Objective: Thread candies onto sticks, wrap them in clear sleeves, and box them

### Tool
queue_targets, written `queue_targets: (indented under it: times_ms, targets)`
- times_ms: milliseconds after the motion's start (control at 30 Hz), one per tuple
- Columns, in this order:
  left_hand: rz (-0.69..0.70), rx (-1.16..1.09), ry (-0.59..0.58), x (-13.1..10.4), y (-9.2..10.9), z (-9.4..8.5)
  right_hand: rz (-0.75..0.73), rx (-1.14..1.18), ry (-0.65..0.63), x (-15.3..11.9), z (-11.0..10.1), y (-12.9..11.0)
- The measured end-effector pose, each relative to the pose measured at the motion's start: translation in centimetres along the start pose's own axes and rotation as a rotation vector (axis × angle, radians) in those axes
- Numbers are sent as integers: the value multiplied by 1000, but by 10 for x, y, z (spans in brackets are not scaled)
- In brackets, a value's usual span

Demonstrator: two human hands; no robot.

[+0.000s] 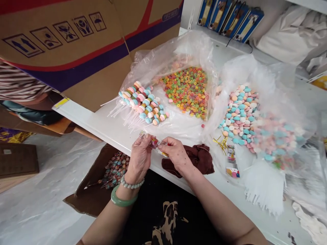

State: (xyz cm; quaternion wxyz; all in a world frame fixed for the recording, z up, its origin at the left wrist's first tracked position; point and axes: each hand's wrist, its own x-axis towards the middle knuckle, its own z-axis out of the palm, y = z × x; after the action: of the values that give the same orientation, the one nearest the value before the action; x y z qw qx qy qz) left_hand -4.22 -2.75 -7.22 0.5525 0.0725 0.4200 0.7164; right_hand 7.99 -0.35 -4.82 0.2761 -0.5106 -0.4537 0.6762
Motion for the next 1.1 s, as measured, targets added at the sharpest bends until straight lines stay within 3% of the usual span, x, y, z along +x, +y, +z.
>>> queue_targets:
  times_ms: [133,267,367,500,600,700,800,900,1000,1100]
  targets:
    - [-30,-46,61,4,4,-4,-35,-133,82,6,8,7]
    - [-197,36,-46,5,8,-8,-46,-252,136,10,9,9]
    - [-283,102,-59,5,9,-9,-106,-375,98,14,6,5]
    - [-146,113,66,13,21,-16,-224,-643,-16,28,5,-16]
    - [-4,67,149,19,36,-23,-297,-925,-32,50,14,-31]
    - [56,26,167,23,45,-26,-351,-1257,-94,72,28,-34]
    - [37,36,148,24,48,-26,-350,-1439,-153,83,33,-35]
    - [20,12,135,26,48,-25,-311,-1513,-101,75,15,-39]
    - [-12,-21,159,28,48,-25,-169,-1617,-52,51,-25,-46]
    - [-66,8,149,29,49,-25,-99,-1684,-176,24,-69,-58]
